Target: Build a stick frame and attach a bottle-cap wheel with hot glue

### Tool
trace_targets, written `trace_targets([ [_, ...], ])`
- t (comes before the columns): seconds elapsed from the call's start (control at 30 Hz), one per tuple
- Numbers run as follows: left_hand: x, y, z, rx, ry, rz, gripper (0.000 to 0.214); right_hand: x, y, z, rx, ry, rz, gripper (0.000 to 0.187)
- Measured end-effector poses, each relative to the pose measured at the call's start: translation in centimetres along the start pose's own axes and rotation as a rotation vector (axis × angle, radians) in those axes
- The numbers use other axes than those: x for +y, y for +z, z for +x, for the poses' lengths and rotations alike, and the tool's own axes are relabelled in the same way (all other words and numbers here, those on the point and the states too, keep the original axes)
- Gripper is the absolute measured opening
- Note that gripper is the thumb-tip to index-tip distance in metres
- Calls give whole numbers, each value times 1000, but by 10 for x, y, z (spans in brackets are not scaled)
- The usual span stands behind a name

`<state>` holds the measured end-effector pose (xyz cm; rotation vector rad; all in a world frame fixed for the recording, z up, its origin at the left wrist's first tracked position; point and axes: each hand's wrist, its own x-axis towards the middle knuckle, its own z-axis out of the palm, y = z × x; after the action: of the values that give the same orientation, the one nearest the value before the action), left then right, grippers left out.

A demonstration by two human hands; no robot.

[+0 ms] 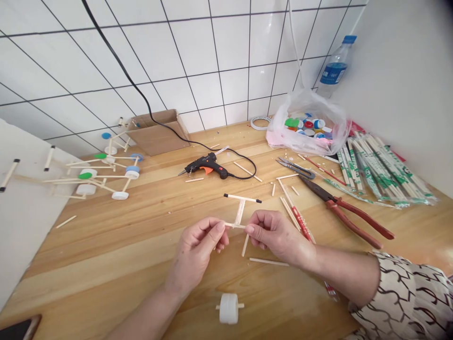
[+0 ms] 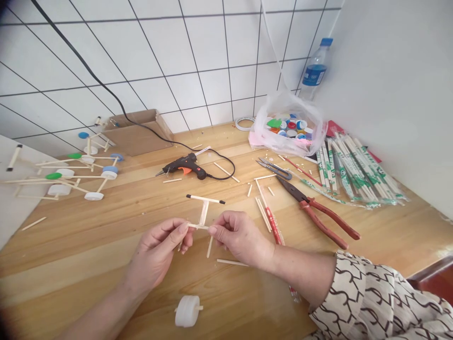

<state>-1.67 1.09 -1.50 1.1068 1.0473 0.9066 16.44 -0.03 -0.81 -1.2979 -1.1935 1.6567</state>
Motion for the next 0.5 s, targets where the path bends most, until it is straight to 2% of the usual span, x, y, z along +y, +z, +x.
trace_targets([
  [0.5,1,8,-8,127,59,85,17,4,7,0,27,-6,-38,39],
])
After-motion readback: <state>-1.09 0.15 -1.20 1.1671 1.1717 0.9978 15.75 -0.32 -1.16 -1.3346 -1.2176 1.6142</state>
